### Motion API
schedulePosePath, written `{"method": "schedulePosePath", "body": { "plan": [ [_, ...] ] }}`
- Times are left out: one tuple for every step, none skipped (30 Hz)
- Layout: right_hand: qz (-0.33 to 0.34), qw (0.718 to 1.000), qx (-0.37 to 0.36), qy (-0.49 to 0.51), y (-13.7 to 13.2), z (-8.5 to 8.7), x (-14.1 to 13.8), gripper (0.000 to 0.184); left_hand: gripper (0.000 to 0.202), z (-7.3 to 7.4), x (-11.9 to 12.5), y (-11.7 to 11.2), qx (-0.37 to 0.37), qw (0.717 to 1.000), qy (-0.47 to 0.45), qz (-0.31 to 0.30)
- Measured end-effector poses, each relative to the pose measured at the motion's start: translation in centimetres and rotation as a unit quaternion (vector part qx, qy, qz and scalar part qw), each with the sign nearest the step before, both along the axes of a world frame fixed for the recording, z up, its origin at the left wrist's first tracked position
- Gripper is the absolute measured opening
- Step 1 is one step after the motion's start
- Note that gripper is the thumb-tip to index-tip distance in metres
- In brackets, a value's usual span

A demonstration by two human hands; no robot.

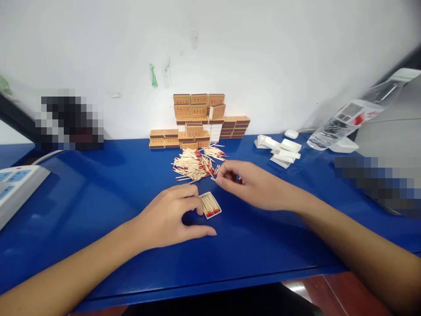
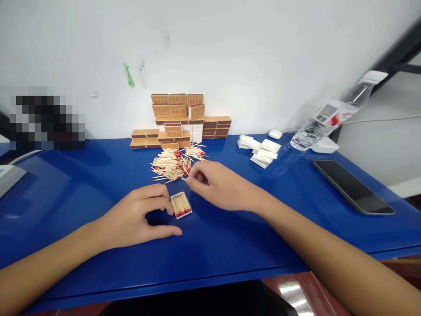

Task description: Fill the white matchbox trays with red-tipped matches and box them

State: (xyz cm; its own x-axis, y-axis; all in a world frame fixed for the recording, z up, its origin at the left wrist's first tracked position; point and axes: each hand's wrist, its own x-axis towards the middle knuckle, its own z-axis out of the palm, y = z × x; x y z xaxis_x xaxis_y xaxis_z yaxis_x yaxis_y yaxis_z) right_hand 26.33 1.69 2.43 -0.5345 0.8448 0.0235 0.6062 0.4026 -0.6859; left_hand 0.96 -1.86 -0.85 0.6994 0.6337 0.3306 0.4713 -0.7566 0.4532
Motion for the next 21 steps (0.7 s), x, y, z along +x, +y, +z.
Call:
{"method": "schedulePosePath", "body": {
  "plan": [
    [-0.001, 1.000, -0.028, -0.001, -0.6, 0.0, -0.5, 0.016, 0.032, -0.1, 0.0, 0.0, 0.000, 1.000, -0.006, -0.003],
    [-0.002, 0.999, -0.048, -0.005, -1.2, -0.2, -1.0, 0.015, 0.030, -0.2, 0.1, -0.1, 0.001, 1.000, -0.010, -0.005],
    [-0.005, 0.998, -0.058, -0.010, -1.7, -0.4, -1.4, 0.014, 0.028, -0.3, 0.1, -0.1, 0.003, 1.000, -0.013, -0.004],
    [-0.012, 0.998, -0.059, -0.017, -2.1, -0.6, -1.8, 0.015, 0.026, -0.4, 0.1, -0.1, 0.005, 1.000, -0.015, -0.004],
    [-0.020, 0.998, -0.055, -0.024, -2.3, -0.8, -2.1, 0.017, 0.024, -0.5, 0.1, -0.2, 0.008, 1.000, -0.016, -0.005],
    [-0.028, 0.998, -0.048, -0.030, -2.5, -1.0, -2.4, 0.020, 0.024, -0.5, 0.1, -0.2, 0.010, 1.000, -0.016, -0.006],
    [-0.032, 0.998, -0.041, -0.035, -2.5, -1.1, -2.5, 0.023, 0.023, -0.5, 0.1, -0.2, 0.013, 1.000, -0.016, -0.007],
    [-0.034, 0.998, -0.032, -0.038, -2.5, -1.1, -2.5, 0.026, 0.023, -0.5, 0.1, -0.2, 0.017, 1.000, -0.015, -0.008],
    [-0.035, 0.998, -0.020, -0.042, -2.3, -1.0, -2.4, 0.028, 0.022, -0.5, 0.1, -0.2, 0.021, 1.000, -0.013, -0.006],
    [-0.037, 0.998, -0.005, -0.047, -2.0, -0.9, -2.2, 0.030, 0.022, -0.4, 0.1, -0.2, 0.025, 1.000, -0.010, -0.004],
    [-0.041, 0.998, 0.013, -0.054, -1.7, -0.6, -1.9, 0.033, 0.023, -0.3, 0.0, -0.2, 0.029, 1.000, -0.006, 0.000],
    [-0.049, 0.996, 0.032, -0.067, -1.4, -0.4, -1.6, 0.035, 0.024, -0.3, 0.0, -0.1, 0.033, 0.999, -0.003, 0.007],
    [-0.055, 0.994, 0.047, -0.083, -1.1, -0.2, -1.2, 0.038, 0.025, -0.2, 0.0, -0.1, 0.037, 0.999, 0.002, 0.016],
    [-0.056, 0.992, 0.052, -0.100, -0.8, 0.0, -0.8, 0.041, 0.027, -0.1, 0.0, 0.0, 0.040, 0.999, 0.007, 0.027],
    [-0.045, 0.991, 0.045, -0.114, -0.6, 0.2, -0.5, 0.043, 0.029, 0.0, 0.0, 0.0, 0.042, 0.998, 0.013, 0.039],
    [-0.024, 0.992, 0.027, -0.123, -0.6, 0.4, -0.3, 0.045, 0.032, 0.0, 0.0, 0.0, 0.043, 0.998, 0.018, 0.052],
    [0.003, 0.992, 0.006, -0.125, -0.6, 0.5, -0.1, 0.047, 0.034, 0.1, -0.1, 0.0, 0.041, 0.997, 0.023, 0.064],
    [0.031, 0.992, -0.013, -0.123, -0.8, 0.5, 0.0, 0.048, 0.036, 0.1, -0.1, 0.1, 0.037, 0.996, 0.027, 0.074],
    [0.056, 0.991, -0.029, -0.117, -0.9, 0.6, 0.0, 0.048, 0.037, 0.1, 0.0, 0.0, 0.032, 0.996, 0.029, 0.083],
    [0.074, 0.990, -0.038, -0.112, -1.1, 0.8, 0.1, 0.048, 0.038, 0.2, 0.0, 0.0, 0.027, 0.995, 0.031, 0.090],
    [0.083, 0.990, -0.039, -0.109, -1.1, 0.9, 0.3, 0.048, 0.038, 0.2, 0.0, 0.0, 0.022, 0.995, 0.033, 0.096]
  ]
}}
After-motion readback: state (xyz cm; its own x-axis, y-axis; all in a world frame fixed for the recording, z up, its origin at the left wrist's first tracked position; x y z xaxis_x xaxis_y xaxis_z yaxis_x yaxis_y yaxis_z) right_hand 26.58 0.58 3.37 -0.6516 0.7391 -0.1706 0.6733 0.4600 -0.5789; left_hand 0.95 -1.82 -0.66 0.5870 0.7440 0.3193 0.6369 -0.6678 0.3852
